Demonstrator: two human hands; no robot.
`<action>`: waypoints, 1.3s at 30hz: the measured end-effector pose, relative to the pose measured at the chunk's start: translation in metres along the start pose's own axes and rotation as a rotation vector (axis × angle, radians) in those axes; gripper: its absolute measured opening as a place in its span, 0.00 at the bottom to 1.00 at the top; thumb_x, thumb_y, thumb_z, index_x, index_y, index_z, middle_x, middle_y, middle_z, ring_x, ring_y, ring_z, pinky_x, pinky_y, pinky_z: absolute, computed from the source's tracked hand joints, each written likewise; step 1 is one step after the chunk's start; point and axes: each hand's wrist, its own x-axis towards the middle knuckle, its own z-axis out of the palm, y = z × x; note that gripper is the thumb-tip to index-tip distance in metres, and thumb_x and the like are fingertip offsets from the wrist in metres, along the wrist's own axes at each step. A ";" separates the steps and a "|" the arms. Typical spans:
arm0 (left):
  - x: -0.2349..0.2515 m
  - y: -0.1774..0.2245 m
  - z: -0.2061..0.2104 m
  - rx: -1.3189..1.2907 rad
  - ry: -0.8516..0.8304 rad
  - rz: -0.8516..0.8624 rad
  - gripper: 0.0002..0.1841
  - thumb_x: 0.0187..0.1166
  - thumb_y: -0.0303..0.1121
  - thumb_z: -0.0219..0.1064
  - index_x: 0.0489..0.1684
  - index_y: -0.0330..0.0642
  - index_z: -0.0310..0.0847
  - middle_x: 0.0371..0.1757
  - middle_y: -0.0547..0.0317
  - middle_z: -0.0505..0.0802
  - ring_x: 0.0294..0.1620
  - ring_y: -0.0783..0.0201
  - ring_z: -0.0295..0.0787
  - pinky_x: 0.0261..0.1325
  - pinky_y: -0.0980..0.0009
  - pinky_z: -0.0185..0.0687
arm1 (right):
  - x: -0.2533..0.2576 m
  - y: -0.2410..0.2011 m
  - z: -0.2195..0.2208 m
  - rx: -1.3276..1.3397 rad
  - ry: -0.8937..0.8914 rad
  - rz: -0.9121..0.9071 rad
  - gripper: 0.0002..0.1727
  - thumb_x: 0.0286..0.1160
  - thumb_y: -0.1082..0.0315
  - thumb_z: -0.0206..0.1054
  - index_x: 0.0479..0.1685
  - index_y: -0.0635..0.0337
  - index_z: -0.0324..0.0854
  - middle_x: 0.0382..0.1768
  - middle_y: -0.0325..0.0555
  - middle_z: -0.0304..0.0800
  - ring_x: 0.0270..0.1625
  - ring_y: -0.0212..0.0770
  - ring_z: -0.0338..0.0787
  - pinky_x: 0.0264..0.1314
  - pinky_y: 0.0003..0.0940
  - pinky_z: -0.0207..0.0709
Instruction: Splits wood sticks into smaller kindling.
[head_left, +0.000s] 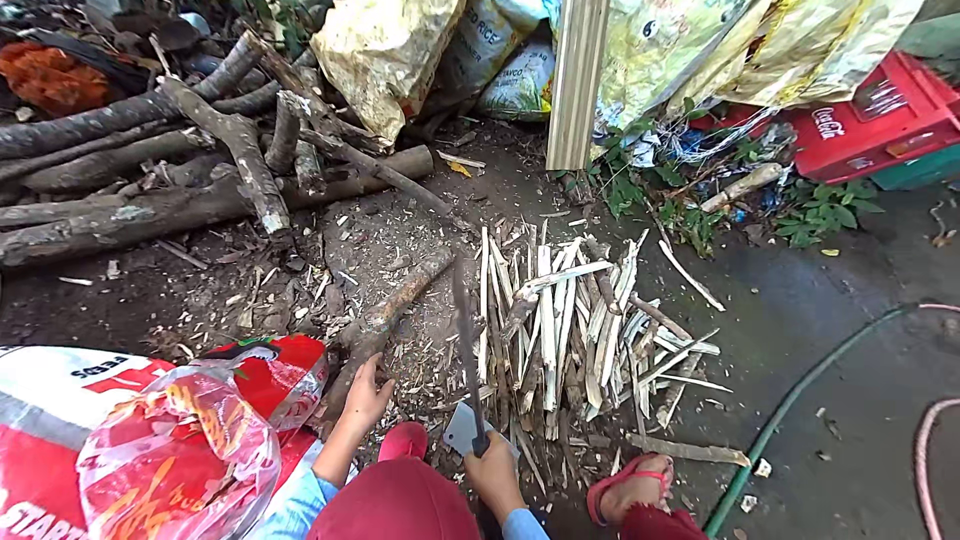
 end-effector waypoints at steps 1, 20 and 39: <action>0.000 -0.001 0.001 -0.004 -0.009 -0.002 0.34 0.82 0.26 0.67 0.88 0.30 0.58 0.83 0.30 0.73 0.78 0.40 0.79 0.79 0.52 0.76 | 0.008 0.007 0.001 -0.020 -0.037 0.046 0.25 0.73 0.68 0.72 0.68 0.71 0.78 0.50 0.65 0.90 0.53 0.58 0.92 0.61 0.57 0.83; -0.001 0.004 -0.002 -0.010 -0.133 0.021 0.31 0.85 0.24 0.63 0.88 0.31 0.59 0.74 0.34 0.84 0.71 0.46 0.87 0.77 0.56 0.79 | 0.002 -0.001 -0.003 0.178 0.009 -0.042 0.22 0.70 0.72 0.70 0.63 0.71 0.78 0.34 0.57 0.88 0.29 0.47 0.89 0.40 0.47 0.86; 0.025 -0.016 0.012 0.013 -0.131 -0.149 0.24 0.90 0.28 0.57 0.84 0.33 0.67 0.72 0.38 0.87 0.70 0.49 0.87 0.76 0.53 0.77 | 0.034 0.025 0.002 -0.068 -0.169 0.131 0.23 0.72 0.65 0.74 0.62 0.69 0.78 0.47 0.62 0.89 0.43 0.54 0.92 0.52 0.53 0.85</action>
